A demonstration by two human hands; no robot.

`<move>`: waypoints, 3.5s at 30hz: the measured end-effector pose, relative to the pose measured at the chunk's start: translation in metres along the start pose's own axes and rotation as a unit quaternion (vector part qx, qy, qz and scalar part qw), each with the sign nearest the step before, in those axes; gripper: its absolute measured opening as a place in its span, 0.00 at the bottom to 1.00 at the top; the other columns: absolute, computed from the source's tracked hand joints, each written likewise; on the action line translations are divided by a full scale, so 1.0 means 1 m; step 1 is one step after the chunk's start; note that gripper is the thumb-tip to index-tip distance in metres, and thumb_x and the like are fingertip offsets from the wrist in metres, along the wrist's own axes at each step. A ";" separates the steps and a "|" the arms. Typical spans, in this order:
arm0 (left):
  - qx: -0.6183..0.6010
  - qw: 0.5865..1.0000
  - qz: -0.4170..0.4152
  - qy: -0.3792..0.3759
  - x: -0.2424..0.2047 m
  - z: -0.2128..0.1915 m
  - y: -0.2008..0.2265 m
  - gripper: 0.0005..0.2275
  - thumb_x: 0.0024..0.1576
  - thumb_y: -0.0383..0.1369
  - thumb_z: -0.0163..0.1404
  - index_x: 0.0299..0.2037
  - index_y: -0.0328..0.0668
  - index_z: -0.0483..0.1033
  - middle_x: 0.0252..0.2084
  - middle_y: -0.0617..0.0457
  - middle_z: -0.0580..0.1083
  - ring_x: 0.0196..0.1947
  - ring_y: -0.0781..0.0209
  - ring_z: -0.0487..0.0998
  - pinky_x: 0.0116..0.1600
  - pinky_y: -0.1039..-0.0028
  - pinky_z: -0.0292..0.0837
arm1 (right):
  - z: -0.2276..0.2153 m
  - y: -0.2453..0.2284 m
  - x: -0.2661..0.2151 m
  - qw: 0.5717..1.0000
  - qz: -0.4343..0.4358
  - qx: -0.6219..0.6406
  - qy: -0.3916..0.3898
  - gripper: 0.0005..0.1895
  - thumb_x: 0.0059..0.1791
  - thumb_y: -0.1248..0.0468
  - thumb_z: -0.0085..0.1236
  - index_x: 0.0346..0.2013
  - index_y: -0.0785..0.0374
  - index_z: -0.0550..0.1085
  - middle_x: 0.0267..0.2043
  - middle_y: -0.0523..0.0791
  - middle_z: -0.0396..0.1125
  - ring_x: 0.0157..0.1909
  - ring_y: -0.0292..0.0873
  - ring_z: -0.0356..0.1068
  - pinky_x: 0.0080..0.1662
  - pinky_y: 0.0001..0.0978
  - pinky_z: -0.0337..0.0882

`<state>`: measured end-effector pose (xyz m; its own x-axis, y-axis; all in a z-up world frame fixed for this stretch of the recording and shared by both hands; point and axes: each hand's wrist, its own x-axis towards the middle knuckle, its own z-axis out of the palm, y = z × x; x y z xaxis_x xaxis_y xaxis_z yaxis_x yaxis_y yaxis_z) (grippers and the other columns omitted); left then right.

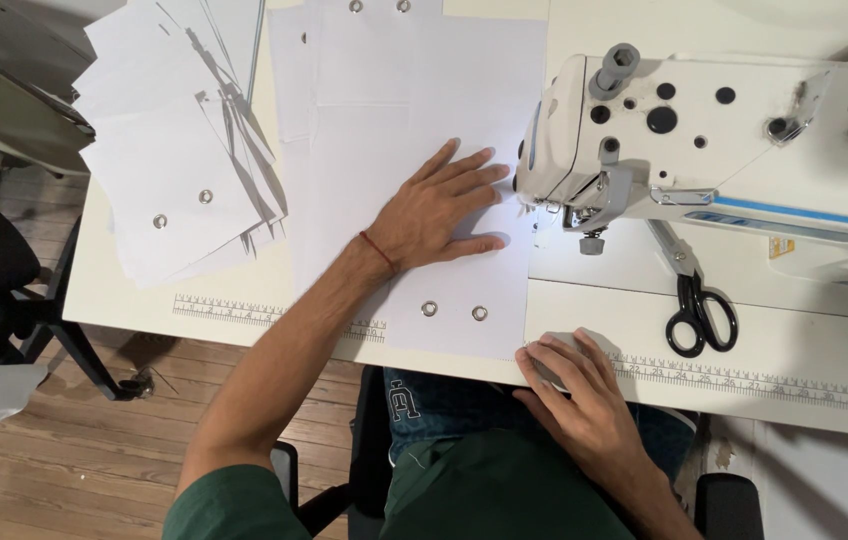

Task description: Trimming excess threads and separating white material pieces using scissors at a sewing station

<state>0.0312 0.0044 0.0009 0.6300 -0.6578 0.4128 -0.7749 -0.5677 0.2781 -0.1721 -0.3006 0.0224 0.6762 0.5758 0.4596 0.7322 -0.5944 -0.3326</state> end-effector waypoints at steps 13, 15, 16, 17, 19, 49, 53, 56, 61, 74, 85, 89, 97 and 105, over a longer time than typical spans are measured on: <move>0.016 1.000 0.001 -0.007 0.001 0.003 0.002 0.30 0.74 0.61 0.49 0.63 0.40 0.83 0.79 0.44 0.76 0.83 0.41 0.69 0.90 0.42 0.48 | 0.000 0.000 -0.001 1.000 -0.002 0.002 0.008 0.23 0.58 0.65 0.72 0.68 0.65 0.80 0.68 0.50 0.75 0.69 0.55 0.78 0.78 0.66 0.71; 0.068 0.997 0.014 -0.022 -0.002 0.013 0.004 0.28 0.76 0.60 0.43 0.66 0.49 0.84 0.82 0.44 0.71 0.86 0.40 0.62 0.90 0.40 0.45 | 0.002 0.001 -0.003 1.000 0.001 -0.002 0.009 0.23 0.58 0.64 0.72 0.67 0.65 0.80 0.67 0.50 0.75 0.68 0.54 0.77 0.78 0.65 0.71; 0.068 0.997 0.015 -0.021 -0.001 0.012 0.015 0.28 0.76 0.60 0.43 0.66 0.49 0.84 0.82 0.44 0.71 0.86 0.40 0.62 0.90 0.40 0.45 | 0.002 0.001 -0.001 1.000 0.001 -0.003 0.009 0.23 0.58 0.64 0.72 0.67 0.65 0.80 0.67 0.50 0.75 0.68 0.54 0.77 0.78 0.65 0.71; 0.078 0.997 0.031 -0.004 0.000 0.012 0.027 0.18 0.73 0.47 0.54 0.64 0.48 0.85 0.76 0.45 0.77 0.80 0.42 0.72 0.86 0.47 0.59 | 0.003 0.002 0.000 1.000 0.000 -0.006 0.011 0.22 0.58 0.63 0.72 0.66 0.64 0.81 0.67 0.49 0.75 0.68 0.54 0.78 0.77 0.65 0.71; 0.080 0.995 0.050 0.013 0.000 0.017 0.045 0.11 0.71 0.34 0.64 0.61 0.46 0.87 0.70 0.46 0.83 0.73 0.44 0.82 0.82 0.53 0.74 | 0.001 -0.001 -0.001 1.000 0.006 -0.012 0.010 0.21 0.58 0.62 0.71 0.65 0.64 0.81 0.67 0.49 0.76 0.68 0.53 0.78 0.77 0.64 0.71; 0.036 0.996 -0.048 0.060 -0.012 0.013 0.064 0.23 0.72 0.52 0.50 0.63 0.44 0.85 0.70 0.46 0.83 0.78 0.50 0.77 0.88 0.44 0.58 | 0.018 0.133 0.079 0.961 0.255 0.078 0.072 0.08 0.63 0.76 0.62 0.56 0.73 0.83 0.44 0.61 0.78 0.49 0.70 0.82 0.47 0.59 0.85; 0.041 0.996 -0.052 0.060 -0.012 0.012 0.065 0.22 0.72 0.52 0.51 0.62 0.45 0.85 0.70 0.48 0.83 0.78 0.52 0.77 0.88 0.44 0.59 | 0.017 0.129 0.081 0.961 0.247 0.088 0.082 0.06 0.62 0.78 0.60 0.52 0.74 0.82 0.43 0.62 0.78 0.49 0.72 0.81 0.47 0.60 0.84; 0.042 0.996 -0.053 0.060 -0.013 0.014 0.064 0.22 0.72 0.53 0.51 0.62 0.46 0.85 0.70 0.49 0.83 0.78 0.53 0.77 0.88 0.43 0.58 | 0.019 0.131 0.080 0.963 0.240 0.084 0.091 0.06 0.62 0.78 0.60 0.51 0.73 0.82 0.42 0.62 0.78 0.48 0.72 0.81 0.47 0.59 0.83; 0.038 0.996 -0.053 0.060 -0.014 0.018 0.062 0.22 0.72 0.53 0.51 0.61 0.47 0.85 0.70 0.49 0.83 0.78 0.53 0.77 0.88 0.42 0.58 | 0.037 0.160 0.060 0.968 0.227 0.056 0.093 0.06 0.62 0.78 0.59 0.48 0.71 0.82 0.41 0.61 0.78 0.48 0.71 0.80 0.46 0.60 0.80; 0.047 0.998 -0.010 0.050 -0.017 0.011 0.061 0.21 0.76 0.49 0.50 0.62 0.37 0.84 0.77 0.48 0.77 0.82 0.50 0.72 0.89 0.45 0.54 | -0.034 0.105 0.052 0.970 0.209 0.038 0.118 0.09 0.65 0.77 0.66 0.60 0.73 0.84 0.56 0.54 0.81 0.55 0.52 0.79 0.64 0.45 0.77; 0.043 0.998 -0.008 0.043 -0.019 0.010 0.063 0.21 0.76 0.49 0.49 0.61 0.38 0.81 0.77 0.46 0.78 0.82 0.49 0.72 0.89 0.44 0.53 | -0.096 0.125 -0.088 0.916 0.293 -0.225 0.154 0.33 0.77 0.63 0.57 0.88 0.92 0.68 0.83 0.81 0.66 0.77 0.86 0.67 0.73 0.71 0.65; 0.046 0.998 -0.007 0.038 -0.019 0.010 0.065 0.21 0.76 0.50 0.50 0.62 0.39 0.83 0.77 0.48 0.78 0.85 0.45 0.67 0.89 0.37 0.48 | -0.092 0.122 -0.087 0.921 0.206 -0.267 0.196 0.28 0.77 0.69 0.57 0.83 0.97 0.73 0.81 0.82 0.68 0.79 0.86 0.69 0.77 0.72 0.69; 0.047 0.998 -0.009 0.036 -0.019 0.008 0.064 0.21 0.76 0.49 0.49 0.63 0.39 0.82 0.77 0.48 0.78 0.84 0.45 0.68 0.88 0.36 0.50 | -0.080 0.141 -0.107 0.928 0.193 -0.267 0.176 0.26 0.78 0.69 0.53 0.82 0.95 0.78 0.83 0.78 0.72 0.82 0.85 0.69 0.78 0.73 0.68; 0.055 0.998 -0.011 0.034 -0.016 0.007 0.066 0.20 0.75 0.49 0.50 0.61 0.40 0.82 0.77 0.49 0.78 0.84 0.46 0.69 0.88 0.37 0.52 | -0.080 0.138 -0.105 0.927 0.203 -0.258 0.180 0.26 0.75 0.72 0.58 0.81 0.98 0.79 0.82 0.80 0.73 0.82 0.86 0.70 0.80 0.75 0.65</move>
<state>-0.0300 -0.0259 0.0066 0.6392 -0.6113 0.4666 -0.7480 -0.6352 0.1924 -0.1487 -0.4878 -0.0060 0.7487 0.0753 0.6586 0.2233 -0.9641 -0.1437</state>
